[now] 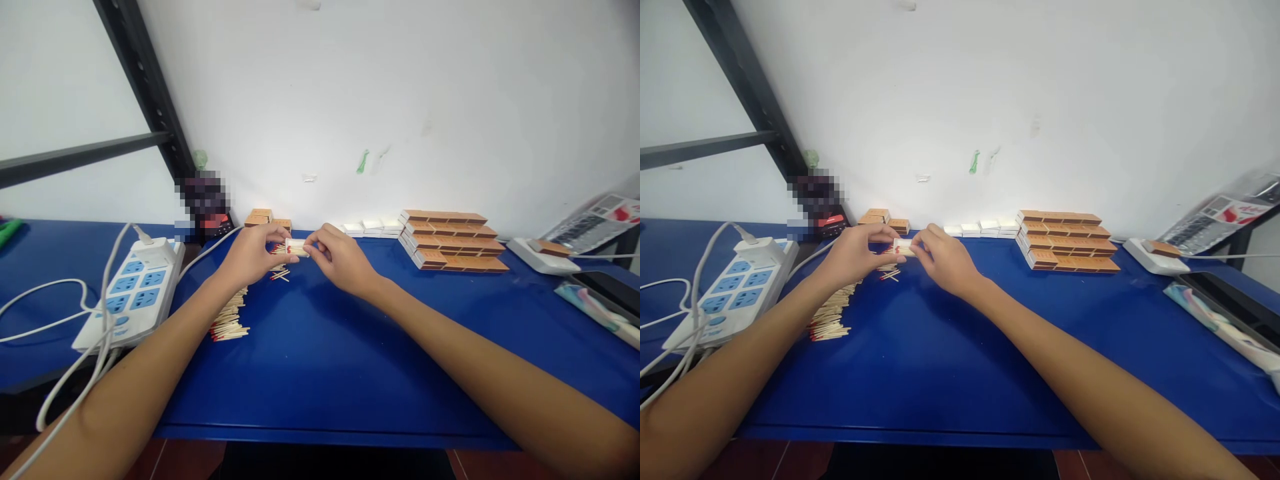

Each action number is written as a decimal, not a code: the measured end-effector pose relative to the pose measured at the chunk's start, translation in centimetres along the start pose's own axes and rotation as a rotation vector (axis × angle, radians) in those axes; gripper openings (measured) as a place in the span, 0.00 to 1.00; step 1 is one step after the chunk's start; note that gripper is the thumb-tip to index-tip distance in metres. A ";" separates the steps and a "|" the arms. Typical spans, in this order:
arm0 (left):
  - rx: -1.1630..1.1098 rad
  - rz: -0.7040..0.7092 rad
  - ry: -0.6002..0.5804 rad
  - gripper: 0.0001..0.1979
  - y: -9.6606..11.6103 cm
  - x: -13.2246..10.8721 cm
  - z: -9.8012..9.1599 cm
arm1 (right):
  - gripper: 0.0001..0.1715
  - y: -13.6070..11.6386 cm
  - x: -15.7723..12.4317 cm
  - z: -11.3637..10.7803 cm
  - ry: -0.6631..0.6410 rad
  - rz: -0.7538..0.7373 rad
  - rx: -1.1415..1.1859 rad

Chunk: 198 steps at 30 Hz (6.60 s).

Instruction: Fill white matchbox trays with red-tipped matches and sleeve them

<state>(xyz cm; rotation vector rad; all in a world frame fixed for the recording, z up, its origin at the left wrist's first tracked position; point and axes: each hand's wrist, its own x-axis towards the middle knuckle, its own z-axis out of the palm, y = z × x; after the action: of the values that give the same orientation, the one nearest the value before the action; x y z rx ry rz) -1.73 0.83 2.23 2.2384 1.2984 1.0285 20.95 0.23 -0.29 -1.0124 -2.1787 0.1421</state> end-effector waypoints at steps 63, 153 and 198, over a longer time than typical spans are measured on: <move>0.168 -0.063 0.291 0.18 -0.4 0.2 -0.5 | 0.05 -1.9 0.0 4.6 -0.271 0.090 -0.069; 0.145 -0.100 0.257 0.16 -0.6 0.2 -0.4 | 0.07 -1.4 0.6 2.2 -0.542 -0.158 0.121; 0.258 -0.067 0.117 0.16 -1.1 0.1 -0.3 | 0.09 -1.2 0.8 -0.4 -0.559 0.074 0.087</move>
<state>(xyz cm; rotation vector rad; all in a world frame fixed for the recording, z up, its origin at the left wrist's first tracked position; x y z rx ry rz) -2.57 1.49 1.79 2.3282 1.6278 1.0316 20.10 -0.12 0.88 -1.0972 -2.5999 0.6126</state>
